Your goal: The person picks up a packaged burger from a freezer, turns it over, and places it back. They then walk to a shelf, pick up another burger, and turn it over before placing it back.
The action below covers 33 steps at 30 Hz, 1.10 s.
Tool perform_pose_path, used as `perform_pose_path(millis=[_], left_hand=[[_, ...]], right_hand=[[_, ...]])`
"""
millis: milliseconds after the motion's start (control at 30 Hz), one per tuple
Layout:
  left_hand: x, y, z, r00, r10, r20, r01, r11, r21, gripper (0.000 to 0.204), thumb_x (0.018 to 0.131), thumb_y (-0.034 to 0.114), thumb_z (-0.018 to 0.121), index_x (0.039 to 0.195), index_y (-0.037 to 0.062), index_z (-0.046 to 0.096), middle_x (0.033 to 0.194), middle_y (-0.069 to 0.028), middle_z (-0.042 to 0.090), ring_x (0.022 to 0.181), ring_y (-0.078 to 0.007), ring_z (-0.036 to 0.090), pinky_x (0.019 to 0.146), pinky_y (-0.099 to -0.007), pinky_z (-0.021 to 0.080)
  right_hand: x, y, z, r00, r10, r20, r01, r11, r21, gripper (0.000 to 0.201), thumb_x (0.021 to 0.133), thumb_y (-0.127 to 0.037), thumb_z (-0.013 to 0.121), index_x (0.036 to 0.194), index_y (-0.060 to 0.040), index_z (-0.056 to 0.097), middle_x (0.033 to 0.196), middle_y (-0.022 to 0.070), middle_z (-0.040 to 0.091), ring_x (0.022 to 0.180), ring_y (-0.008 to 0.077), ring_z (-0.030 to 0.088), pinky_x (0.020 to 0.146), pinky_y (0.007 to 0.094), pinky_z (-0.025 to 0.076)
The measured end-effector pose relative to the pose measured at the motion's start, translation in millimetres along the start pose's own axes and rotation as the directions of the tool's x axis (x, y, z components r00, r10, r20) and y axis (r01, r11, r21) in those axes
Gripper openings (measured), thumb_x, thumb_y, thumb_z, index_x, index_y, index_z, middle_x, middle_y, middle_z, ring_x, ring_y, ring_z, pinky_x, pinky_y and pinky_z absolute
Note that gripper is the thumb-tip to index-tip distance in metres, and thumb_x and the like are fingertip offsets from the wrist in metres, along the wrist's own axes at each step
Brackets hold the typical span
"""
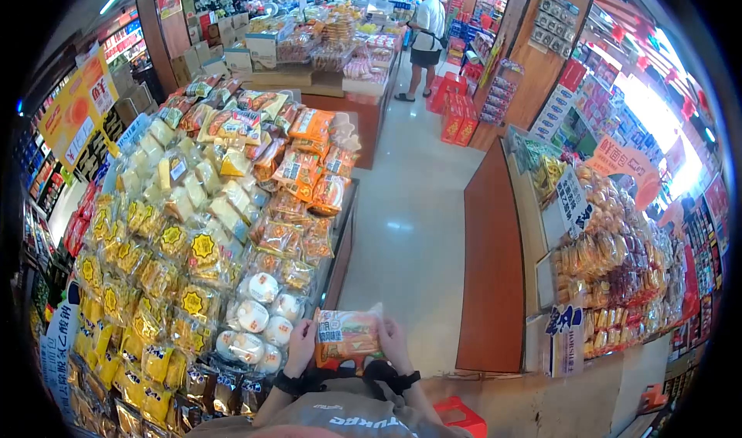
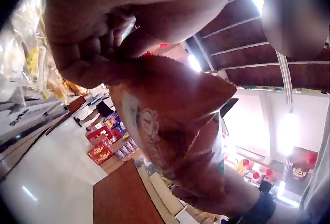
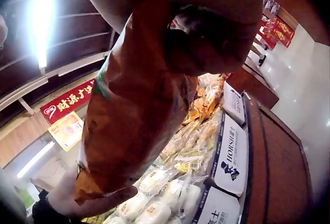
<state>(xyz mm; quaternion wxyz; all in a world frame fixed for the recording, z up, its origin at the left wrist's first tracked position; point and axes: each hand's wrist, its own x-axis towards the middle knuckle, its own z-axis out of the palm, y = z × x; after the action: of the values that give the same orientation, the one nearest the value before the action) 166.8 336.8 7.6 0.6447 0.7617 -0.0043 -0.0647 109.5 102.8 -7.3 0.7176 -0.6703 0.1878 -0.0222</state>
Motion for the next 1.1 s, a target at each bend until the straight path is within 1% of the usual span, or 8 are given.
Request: perform_pose_path(millis=[267,400,467,533,733,800,933,1100], left_hand=[[35,7,23,0.999,-0.027,0.020,0.024,0.993,0.118,0.022,0.097,0.018,0.053,0.087,-0.0008,0.057,0.066,-0.0060,0.055,0.062,-0.0111,0.049,0.057,-0.0290,0.042],[56,28,47,0.999,-0.049,-0.020,0.051,0.991,0.126,0.022,0.097,0.018,0.052,0.087,-0.0014,0.057,0.067,-0.0087,0.055,0.063,-0.0130,0.050,0.058,-0.0305,0.042],[79,40,60,0.999,0.035,-0.015,-0.028,0.951,0.307,0.022,0.096,0.018,0.052,0.088,-0.0022,0.057,0.068,-0.0141,0.056,0.064,-0.0169,0.052,0.061,-0.0324,0.044],[102,16,73,1.000,-0.024,0.011,0.022,0.983,0.184,0.021,0.095,0.017,0.052,0.089,-0.0019,0.057,0.073,-0.0185,0.058,0.065,-0.0210,0.055,0.064,-0.0342,0.046],[139,61,119,0.999,0.029,0.044,-0.038,0.972,0.232,0.021,0.096,0.018,0.052,0.091,-0.0021,0.057,0.069,-0.0125,0.055,0.066,-0.0123,0.051,0.061,-0.0302,0.044],[145,73,134,0.997,0.052,0.054,-0.061,0.980,0.189,0.021,0.097,0.018,0.052,0.091,-0.0017,0.057,0.068,-0.0092,0.055,0.066,-0.0088,0.048,0.060,-0.0280,0.042],[156,89,155,0.994,0.051,0.096,-0.076,0.958,0.276,0.021,0.097,0.017,0.052,0.092,-0.0015,0.058,0.067,-0.0060,0.056,0.063,-0.0092,0.050,0.058,-0.0279,0.043],[176,72,172,0.982,-0.081,0.171,0.048,0.981,0.187,0.019,0.096,0.017,0.054,0.092,-0.0009,0.058,0.066,-0.0056,0.056,0.063,-0.0083,0.052,0.057,-0.0267,0.043]], right_hand=[[57,13,-19,0.999,0.043,-0.013,-0.043,0.999,0.014,0.016,0.098,-0.016,0.054,0.101,-0.0002,0.057,0.080,0.0031,0.065,0.071,0.0058,0.059,0.061,0.0209,0.047],[91,-1,-39,0.993,0.082,0.084,-0.084,0.996,0.027,0.016,0.099,-0.016,0.053,0.102,-0.0004,0.057,0.081,0.0037,0.066,0.072,0.0066,0.061,0.062,0.0214,0.048],[116,-10,-44,0.997,-0.052,0.052,0.049,0.998,0.048,0.016,0.099,-0.015,0.052,0.101,-0.0005,0.057,0.080,0.0039,0.066,0.072,0.0069,0.061,0.062,0.0216,0.048],[131,-17,-56,0.997,-0.030,0.067,0.026,0.998,0.056,0.016,0.100,-0.016,0.052,0.099,-0.0005,0.056,0.081,0.0044,0.067,0.072,0.0068,0.061,0.062,0.0219,0.048],[162,-30,-89,0.998,-0.004,0.059,-0.006,0.986,0.165,0.017,0.100,-0.016,0.051,0.102,0.0007,0.056,0.082,0.0052,0.067,0.073,0.0074,0.062,0.062,0.0223,0.049],[171,-26,-99,0.998,-0.064,0.010,0.062,0.989,0.136,0.018,0.100,-0.016,0.051,0.103,0.0015,0.056,0.082,0.0058,0.067,0.073,0.0075,0.062,0.063,0.0224,0.049],[185,-30,-123,0.999,-0.036,0.021,0.033,0.993,0.118,0.018,0.100,-0.015,0.051,0.102,0.0022,0.056,0.084,0.0062,0.067,0.075,0.0076,0.062,0.065,0.0226,0.050],[206,-28,-145,1.000,-0.008,0.020,0.006,0.996,0.092,0.020,0.099,-0.016,0.051,0.104,0.0028,0.058,0.087,0.0039,0.064,0.078,0.0073,0.058,0.069,0.0235,0.048]])
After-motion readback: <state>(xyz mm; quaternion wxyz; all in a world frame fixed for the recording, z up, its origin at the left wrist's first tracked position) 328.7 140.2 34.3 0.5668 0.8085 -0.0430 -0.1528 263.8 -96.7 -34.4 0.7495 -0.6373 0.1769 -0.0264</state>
